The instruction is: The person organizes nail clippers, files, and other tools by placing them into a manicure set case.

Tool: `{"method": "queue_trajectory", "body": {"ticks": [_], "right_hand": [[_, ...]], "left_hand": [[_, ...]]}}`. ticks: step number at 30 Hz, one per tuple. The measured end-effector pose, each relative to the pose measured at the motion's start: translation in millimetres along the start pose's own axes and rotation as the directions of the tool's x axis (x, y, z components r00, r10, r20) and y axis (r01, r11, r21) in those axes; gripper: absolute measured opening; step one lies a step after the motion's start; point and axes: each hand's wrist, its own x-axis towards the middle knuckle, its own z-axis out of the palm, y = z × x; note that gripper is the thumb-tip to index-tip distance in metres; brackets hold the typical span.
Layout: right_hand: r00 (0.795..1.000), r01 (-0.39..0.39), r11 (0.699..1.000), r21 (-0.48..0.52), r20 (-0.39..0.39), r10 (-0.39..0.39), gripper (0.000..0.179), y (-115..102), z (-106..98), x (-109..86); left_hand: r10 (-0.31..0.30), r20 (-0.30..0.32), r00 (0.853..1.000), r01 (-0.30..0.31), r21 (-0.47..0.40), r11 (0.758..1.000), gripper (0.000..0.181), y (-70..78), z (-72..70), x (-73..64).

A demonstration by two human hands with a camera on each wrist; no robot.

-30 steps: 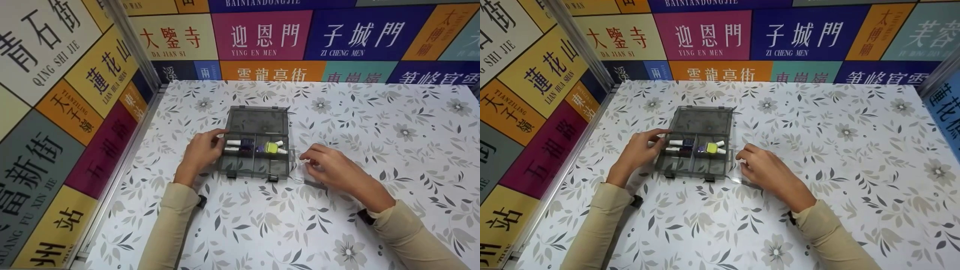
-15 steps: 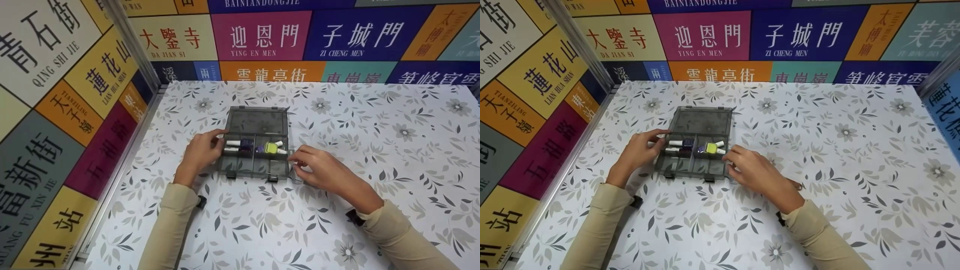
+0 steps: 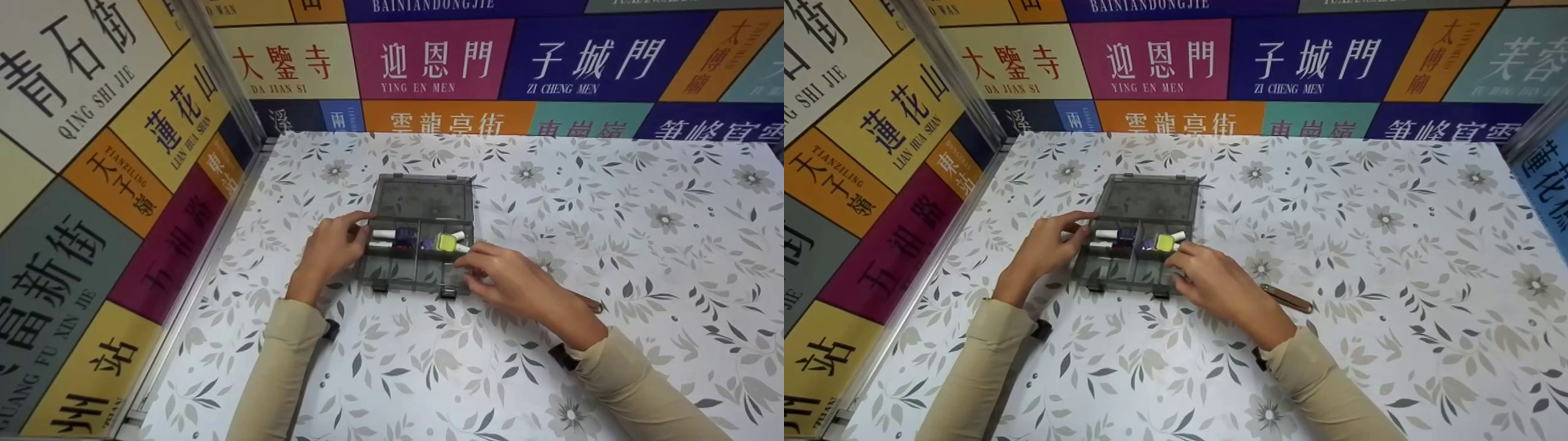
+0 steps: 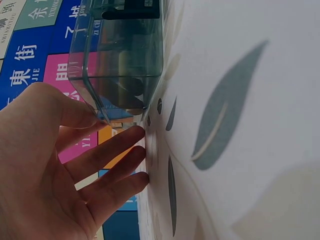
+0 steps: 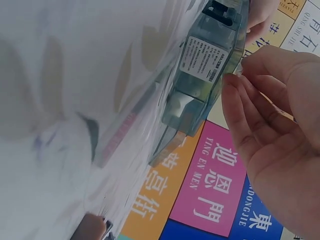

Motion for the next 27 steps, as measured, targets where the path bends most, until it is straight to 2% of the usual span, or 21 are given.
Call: {"method": "queue_trajectory", "body": {"ticks": [5,20,27], "right_hand": [[1.000,-0.004,1.000,-0.011,0.005,0.004,0.025,-5.1,1.5,5.5],[0.991,0.128,0.990,0.061,-0.039,-0.126,0.020,-26.2,22.4,41.3],[0.993,0.118,0.991,0.062,-0.030,-0.117,0.019,-31.8,32.7,50.0]], "left_hand": [[0.014,-0.006,1.000,-0.014,0.009,1.000,0.038,-0.3,0.6,0.3],[0.010,-0.012,1.000,-0.010,0.006,1.000,0.038,-1.5,1.3,0.8],[-0.002,-0.010,1.000,0.002,0.016,1.000,0.037,0.0,1.1,1.2]]}}
